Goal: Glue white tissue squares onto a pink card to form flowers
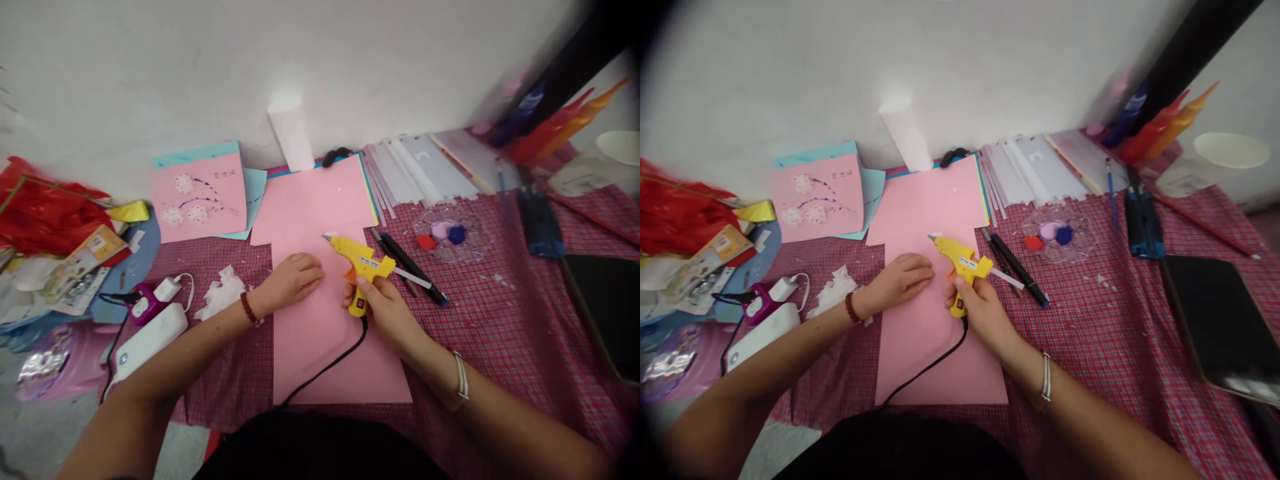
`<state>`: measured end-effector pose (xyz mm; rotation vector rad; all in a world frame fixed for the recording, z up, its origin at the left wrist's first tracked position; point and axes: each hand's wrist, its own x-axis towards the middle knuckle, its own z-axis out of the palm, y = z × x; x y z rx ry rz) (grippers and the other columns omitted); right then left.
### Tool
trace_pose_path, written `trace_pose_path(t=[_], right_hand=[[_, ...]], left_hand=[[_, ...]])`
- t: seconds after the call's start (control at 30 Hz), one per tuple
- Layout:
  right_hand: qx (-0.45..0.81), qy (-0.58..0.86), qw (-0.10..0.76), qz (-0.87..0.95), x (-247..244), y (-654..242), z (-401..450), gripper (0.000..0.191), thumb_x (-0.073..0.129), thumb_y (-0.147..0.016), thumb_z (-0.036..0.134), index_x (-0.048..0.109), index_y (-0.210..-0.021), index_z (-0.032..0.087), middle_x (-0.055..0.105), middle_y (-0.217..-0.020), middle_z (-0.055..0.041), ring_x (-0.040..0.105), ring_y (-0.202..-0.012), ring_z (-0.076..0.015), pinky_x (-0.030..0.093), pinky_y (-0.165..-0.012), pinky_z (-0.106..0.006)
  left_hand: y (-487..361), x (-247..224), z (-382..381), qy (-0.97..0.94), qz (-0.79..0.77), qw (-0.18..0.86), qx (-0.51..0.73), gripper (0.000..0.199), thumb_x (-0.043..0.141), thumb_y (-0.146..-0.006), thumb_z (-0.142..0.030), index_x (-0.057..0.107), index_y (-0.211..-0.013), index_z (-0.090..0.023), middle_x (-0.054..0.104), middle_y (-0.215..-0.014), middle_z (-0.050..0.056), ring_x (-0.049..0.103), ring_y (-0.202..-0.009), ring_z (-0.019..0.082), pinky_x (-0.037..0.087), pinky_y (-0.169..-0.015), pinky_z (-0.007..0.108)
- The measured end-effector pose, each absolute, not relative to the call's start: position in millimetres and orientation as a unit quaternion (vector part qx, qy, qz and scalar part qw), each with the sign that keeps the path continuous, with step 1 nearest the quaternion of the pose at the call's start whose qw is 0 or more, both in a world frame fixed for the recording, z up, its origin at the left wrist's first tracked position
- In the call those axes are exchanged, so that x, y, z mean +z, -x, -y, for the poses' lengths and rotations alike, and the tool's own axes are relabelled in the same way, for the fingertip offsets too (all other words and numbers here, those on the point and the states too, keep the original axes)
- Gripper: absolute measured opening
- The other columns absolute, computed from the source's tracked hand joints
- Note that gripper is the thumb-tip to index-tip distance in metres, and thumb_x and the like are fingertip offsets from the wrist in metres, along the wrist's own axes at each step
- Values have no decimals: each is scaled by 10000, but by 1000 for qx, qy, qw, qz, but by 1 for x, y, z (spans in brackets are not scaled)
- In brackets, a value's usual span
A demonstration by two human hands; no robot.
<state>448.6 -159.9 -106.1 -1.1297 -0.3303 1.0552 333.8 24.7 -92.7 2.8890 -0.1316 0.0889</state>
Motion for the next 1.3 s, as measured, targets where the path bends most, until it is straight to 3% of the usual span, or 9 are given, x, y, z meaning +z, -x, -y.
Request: trace_pose_path(t=[0.3, 0.57, 0.67, 0.8, 0.97, 1.2, 1.3], right_hand=[[485, 513, 690, 159, -105, -450, 159, 330, 590, -783, 520, 561, -779, 192, 587, -656, 11, 554, -567, -127, 440, -566, -262], [480, 524, 680, 181, -104, -450, 161, 348, 579, -784, 533, 560, -725, 190, 584, -648, 1, 551, -565, -128, 434, -564, -264], [481, 524, 679, 184, -104, -450, 161, 348, 574, -794, 520, 562, -697, 187, 577, -628, 2, 546, -561, -126, 429, -559, -263], [481, 519, 680, 191, -105, -450, 161, 336, 569, -805, 507, 572, -706, 186, 583, -633, 1, 549, -567, -125, 435, -572, -265], [481, 528, 675, 186, -102, -451, 160, 336, 584, -788, 513, 574, -736, 182, 582, -632, 3, 544, -559, -122, 429, -554, -255], [492, 525, 674, 166, -109, -449, 162, 313, 595, -800, 494, 588, -815, 181, 614, -660, 2, 570, -575, -130, 444, -573, -260], [490, 535, 666, 172, -114, -449, 164, 305, 581, -824, 482, 605, -823, 177, 631, -684, -8, 583, -587, -130, 447, -583, -255]], left_hand=[[-323, -87, -42, -988, 150, 15, 42, 194, 454, -907, -178, 588, -1040, -137, 603, -1119, 114, 540, -1060, 201, 467, -937, 353], [-331, -96, -37, -965, 23, 238, 108, 67, 538, -820, -125, 595, -832, -157, 604, -926, 62, 553, -909, 148, 482, -822, 301], [-333, -98, -34, -958, -20, 266, 106, 147, 530, -780, -84, 591, -897, -148, 594, -892, 55, 540, -875, 151, 470, -805, 311], [-332, -96, -32, -971, -5, 227, 76, 323, 473, -782, -61, 608, -1053, -174, 555, -927, 64, 506, -897, 167, 455, -809, 331], [-329, -92, -32, -979, 48, 196, 35, 212, 519, -784, -133, 630, -962, -165, 515, -963, 82, 486, -940, 187, 459, -831, 338], [-313, -87, -41, -985, 24, 167, 39, 409, 485, -822, -138, 483, -1230, -171, 478, -1226, 126, 446, -1164, 212, 430, -972, 370], [-305, -85, -44, -991, -48, 124, 26, 347, 480, -840, -173, 520, -1184, -153, 517, -1164, 120, 478, -1107, 216, 424, -961, 369]])
